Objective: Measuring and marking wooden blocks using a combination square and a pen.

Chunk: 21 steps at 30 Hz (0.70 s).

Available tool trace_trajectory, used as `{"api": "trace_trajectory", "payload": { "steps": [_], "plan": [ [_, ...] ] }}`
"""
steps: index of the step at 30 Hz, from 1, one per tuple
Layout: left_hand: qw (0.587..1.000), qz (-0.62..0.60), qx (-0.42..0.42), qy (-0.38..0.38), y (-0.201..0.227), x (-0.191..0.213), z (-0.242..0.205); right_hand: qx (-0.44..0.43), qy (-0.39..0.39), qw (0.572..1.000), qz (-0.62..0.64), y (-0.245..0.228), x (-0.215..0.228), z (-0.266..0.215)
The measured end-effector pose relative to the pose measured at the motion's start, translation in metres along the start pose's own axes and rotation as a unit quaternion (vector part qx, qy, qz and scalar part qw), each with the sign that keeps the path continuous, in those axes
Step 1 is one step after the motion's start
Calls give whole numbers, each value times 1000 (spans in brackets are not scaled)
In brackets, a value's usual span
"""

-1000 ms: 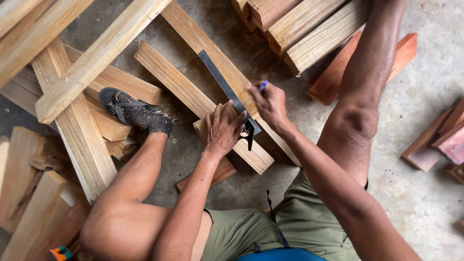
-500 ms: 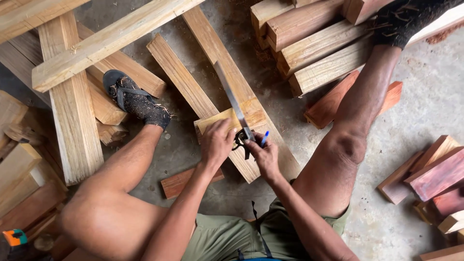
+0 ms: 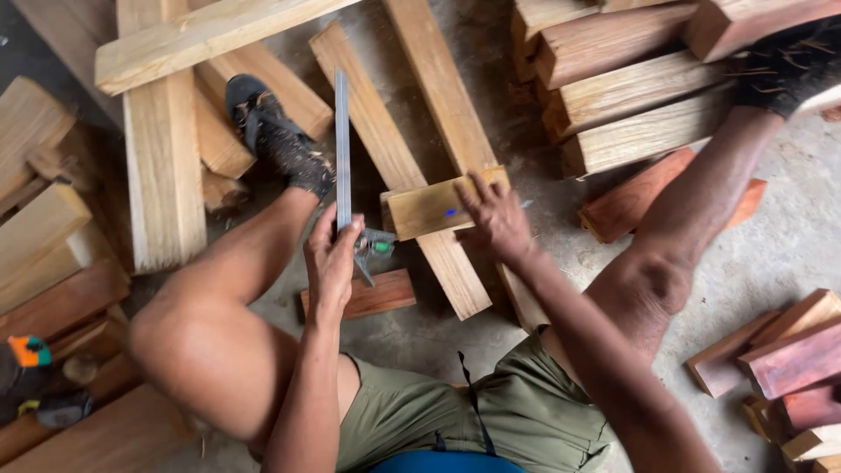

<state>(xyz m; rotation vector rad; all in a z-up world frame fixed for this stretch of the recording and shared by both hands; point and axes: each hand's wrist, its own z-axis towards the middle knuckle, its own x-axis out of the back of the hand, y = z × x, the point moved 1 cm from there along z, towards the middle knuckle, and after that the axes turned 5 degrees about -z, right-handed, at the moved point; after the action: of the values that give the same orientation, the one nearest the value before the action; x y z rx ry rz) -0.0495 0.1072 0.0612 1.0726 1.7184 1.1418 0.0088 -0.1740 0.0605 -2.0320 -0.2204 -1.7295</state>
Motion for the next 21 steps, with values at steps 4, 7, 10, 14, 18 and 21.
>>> {"api": "trace_trajectory", "payload": {
  "steps": [4, 7, 10, 14, 18, 21],
  "plan": [
    [997, -78, -1, 7, 2, -1, 5, 29, -30, 998, -56, 23, 4, 19],
    [991, -134, 18, -2, -20, -7, 2, 27, -45, 996, -67, 17, 8, 18],
    [980, -192, 11, -48, -48, -23, -3, -4, -45, 997, -59, 14, 9, 10],
    [958, -277, 63, -47, -86, -55, -11, 18, 51, 997, 55, 12, 7, -21],
    [918, -373, 124, -47, -112, -72, -12, 33, 40, 975, 216, -13, 14, -57],
    [937, -321, 120, -62, -144, -65, -9, 37, 39, 979, 198, -11, 5, -63]
  ]
}}
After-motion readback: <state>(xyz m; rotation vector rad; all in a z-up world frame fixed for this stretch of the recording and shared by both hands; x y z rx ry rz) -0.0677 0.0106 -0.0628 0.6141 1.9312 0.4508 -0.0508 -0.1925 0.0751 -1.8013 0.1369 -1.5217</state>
